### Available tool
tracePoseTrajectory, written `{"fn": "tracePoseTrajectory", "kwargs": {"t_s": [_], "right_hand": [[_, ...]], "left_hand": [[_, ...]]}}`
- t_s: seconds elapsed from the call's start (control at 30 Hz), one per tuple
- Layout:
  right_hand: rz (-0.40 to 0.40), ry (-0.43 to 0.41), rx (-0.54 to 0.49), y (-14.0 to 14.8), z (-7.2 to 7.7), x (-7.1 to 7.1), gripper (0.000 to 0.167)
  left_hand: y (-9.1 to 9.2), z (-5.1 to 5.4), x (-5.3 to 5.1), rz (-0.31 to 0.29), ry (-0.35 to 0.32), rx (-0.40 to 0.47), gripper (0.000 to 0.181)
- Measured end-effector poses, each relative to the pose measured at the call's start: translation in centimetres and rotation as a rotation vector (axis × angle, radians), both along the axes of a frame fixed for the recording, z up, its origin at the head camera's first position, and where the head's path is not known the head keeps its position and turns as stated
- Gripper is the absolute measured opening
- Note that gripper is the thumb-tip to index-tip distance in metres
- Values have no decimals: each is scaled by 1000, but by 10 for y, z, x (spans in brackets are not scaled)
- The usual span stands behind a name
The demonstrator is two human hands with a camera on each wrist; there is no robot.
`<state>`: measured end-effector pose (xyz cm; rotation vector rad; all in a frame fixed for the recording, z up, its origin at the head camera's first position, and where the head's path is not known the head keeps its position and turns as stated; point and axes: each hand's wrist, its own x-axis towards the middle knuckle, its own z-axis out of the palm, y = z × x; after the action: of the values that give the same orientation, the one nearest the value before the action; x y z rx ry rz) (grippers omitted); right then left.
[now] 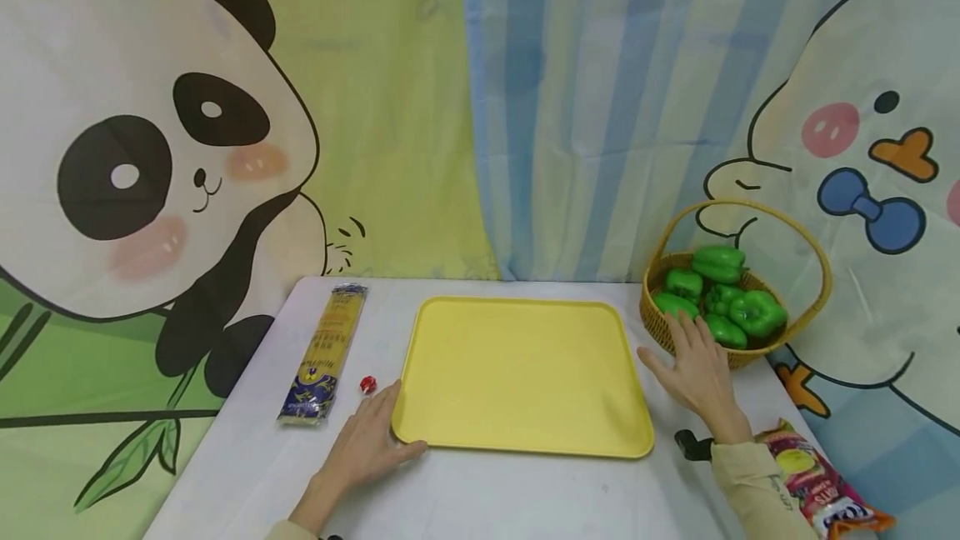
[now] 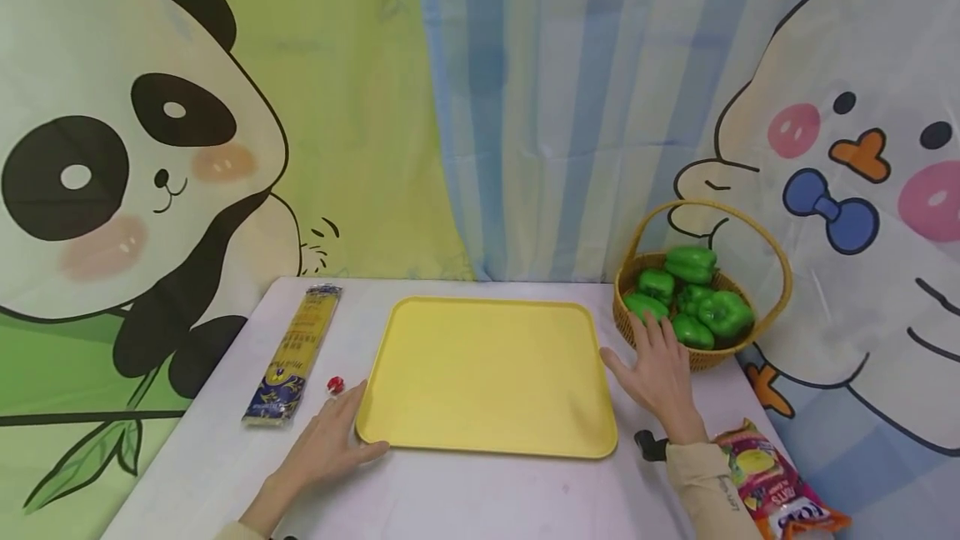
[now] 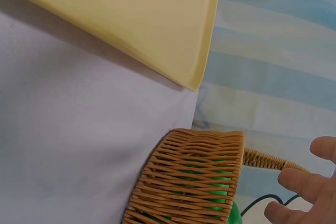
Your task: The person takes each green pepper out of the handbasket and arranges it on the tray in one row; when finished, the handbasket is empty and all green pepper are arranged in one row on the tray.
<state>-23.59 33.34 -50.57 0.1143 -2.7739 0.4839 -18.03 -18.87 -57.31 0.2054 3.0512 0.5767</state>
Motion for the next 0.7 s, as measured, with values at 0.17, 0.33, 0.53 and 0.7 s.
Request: {"fn": "tracePoseTrajectory", "kwargs": {"t_s": [0.17,0.33,0.53,0.7], "right_hand": [[6,-4,-10,1,2,0,85],[3,-17,-21,1,-1,0,87],[-14,-28,-33,5,0,-1,90],[-17,-11,-32,11,3,-1,89]], "left_hand": [[1,-2,-2,-4,-46,21,125],[0,-1,-1,18,-95,41,128],[0,-1,-7,20,-109,71,128],[1,0,-9,26,-127,80,129]]}}
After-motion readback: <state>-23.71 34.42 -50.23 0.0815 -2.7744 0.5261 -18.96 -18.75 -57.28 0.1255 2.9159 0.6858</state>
